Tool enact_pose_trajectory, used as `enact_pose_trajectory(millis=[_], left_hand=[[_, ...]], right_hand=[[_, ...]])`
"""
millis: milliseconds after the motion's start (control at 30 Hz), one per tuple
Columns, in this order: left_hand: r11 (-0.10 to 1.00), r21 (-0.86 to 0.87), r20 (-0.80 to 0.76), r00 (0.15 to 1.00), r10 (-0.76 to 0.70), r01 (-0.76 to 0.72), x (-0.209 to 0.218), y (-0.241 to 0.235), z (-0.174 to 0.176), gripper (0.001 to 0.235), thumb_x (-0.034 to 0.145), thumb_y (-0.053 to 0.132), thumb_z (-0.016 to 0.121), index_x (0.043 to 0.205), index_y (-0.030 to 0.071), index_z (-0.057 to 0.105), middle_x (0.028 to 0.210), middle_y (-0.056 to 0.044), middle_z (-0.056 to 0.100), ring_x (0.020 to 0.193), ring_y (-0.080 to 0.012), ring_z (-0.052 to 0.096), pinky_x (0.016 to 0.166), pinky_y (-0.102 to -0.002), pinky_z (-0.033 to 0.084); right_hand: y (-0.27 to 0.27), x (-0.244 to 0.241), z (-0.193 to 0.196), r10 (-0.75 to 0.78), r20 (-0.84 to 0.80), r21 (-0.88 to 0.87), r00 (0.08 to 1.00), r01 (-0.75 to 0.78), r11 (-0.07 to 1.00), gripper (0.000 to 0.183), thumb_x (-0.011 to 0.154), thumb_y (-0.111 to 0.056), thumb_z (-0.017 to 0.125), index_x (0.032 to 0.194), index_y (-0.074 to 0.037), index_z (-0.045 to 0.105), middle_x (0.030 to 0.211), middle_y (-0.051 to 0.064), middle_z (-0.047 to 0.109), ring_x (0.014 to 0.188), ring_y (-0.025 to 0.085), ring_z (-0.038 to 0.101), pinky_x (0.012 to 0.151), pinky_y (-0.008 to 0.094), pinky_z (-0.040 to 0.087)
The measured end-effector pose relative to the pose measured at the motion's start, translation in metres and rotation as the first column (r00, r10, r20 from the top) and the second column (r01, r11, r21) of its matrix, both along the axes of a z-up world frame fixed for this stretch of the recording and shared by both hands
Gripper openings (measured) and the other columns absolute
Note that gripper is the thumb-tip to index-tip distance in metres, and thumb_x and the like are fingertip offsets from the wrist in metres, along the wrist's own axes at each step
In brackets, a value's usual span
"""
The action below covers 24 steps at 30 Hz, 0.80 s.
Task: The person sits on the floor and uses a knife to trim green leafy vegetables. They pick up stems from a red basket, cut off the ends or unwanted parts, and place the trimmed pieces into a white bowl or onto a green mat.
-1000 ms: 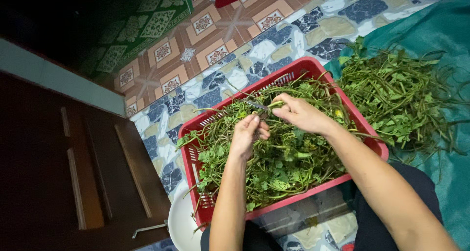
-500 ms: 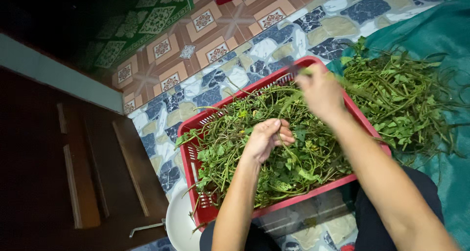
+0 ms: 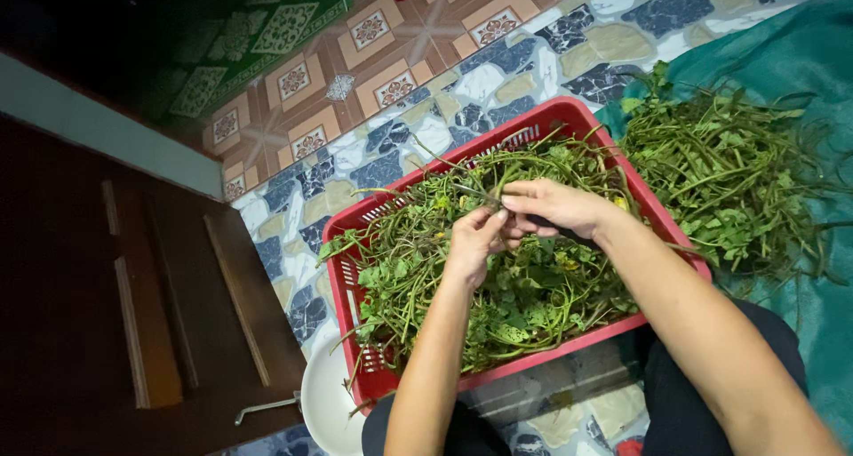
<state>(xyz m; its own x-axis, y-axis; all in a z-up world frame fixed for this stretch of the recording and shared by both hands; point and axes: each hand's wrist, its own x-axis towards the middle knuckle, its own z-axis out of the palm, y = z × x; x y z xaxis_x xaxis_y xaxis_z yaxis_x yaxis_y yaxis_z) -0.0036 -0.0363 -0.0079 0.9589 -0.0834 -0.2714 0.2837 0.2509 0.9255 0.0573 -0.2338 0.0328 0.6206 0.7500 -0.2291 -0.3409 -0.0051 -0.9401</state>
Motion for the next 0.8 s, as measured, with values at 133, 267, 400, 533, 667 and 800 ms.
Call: enact_pose_trajectory(millis=[133,267,400,533,667,800], left_hand=[[0.997,-0.014,-0.018,0.997,-0.072,0.071,-0.006,0.007,-0.001,0.029,0.105,0.025,0.059,0.119,0.001,0.068,0.103,-0.012,0.075,0.09,-0.0188,0.074,0.078,-0.035,0.061],[0.979,-0.049,-0.066,0.978,-0.2,0.197,-0.007,0.008,-0.011,0.033,0.104,0.027,0.059,0.125,0.003,0.068,0.109,-0.011,0.077,0.092,-0.0161,0.072,0.083,-0.034,0.059],[0.963,0.135,0.019,0.972,-0.236,0.231,-0.007,0.006,-0.022,0.03,0.098,0.015,0.067,0.125,0.001,0.07,0.111,-0.011,0.076,0.095,-0.0155,0.071,0.084,-0.032,0.058],[0.984,-0.017,0.005,0.984,-0.178,0.179,-0.004,0.006,-0.03,0.026,0.097,0.012,0.068,0.12,0.0,0.071,0.106,-0.011,0.076,0.093,-0.0172,0.073,0.083,-0.032,0.059],[0.98,-0.161,0.009,0.993,-0.117,0.117,-0.003,0.011,-0.034,0.019,0.097,0.009,0.071,0.112,-0.002,0.069,0.097,-0.009,0.075,0.084,-0.0176,0.072,0.078,-0.034,0.059],[0.99,-0.117,0.004,0.997,-0.076,0.076,-0.004,0.008,-0.029,0.023,0.096,0.016,0.073,0.113,0.0,0.07,0.091,-0.007,0.073,0.077,-0.0144,0.067,0.071,-0.029,0.054]], right_hand=[[0.003,0.003,-0.008,-0.056,-0.065,0.116,0.996,0.063,0.991,0.03,0.102,-0.032,0.058,0.114,-0.005,0.064,0.07,-0.002,0.053,0.053,0.004,0.044,0.043,0.019,0.032],[-0.01,0.008,0.002,-0.168,-0.195,0.183,0.966,0.204,0.962,0.03,0.101,-0.033,0.057,0.117,-0.008,0.062,0.07,-0.001,0.054,0.053,0.004,0.044,0.043,0.019,0.033],[-0.021,0.01,0.003,-0.177,-0.208,0.258,0.962,0.229,0.939,0.029,0.103,-0.032,0.057,0.116,-0.006,0.058,0.074,0.0,0.055,0.058,0.005,0.047,0.046,0.02,0.036],[-0.027,0.012,0.004,-0.18,-0.152,0.286,0.972,0.218,0.933,0.033,0.1,-0.033,0.058,0.121,-0.008,0.063,0.072,0.001,0.054,0.055,0.005,0.045,0.044,0.019,0.035],[-0.034,0.013,0.005,-0.19,-0.173,0.389,0.967,0.244,0.889,0.03,0.102,-0.035,0.06,0.113,-0.007,0.057,0.077,0.001,0.056,0.059,0.006,0.048,0.046,0.02,0.037],[-0.036,0.014,0.004,-0.16,-0.147,0.426,0.976,0.208,0.881,0.034,0.103,-0.036,0.061,0.116,-0.005,0.057,0.078,0.002,0.057,0.058,0.007,0.047,0.048,0.021,0.037]])
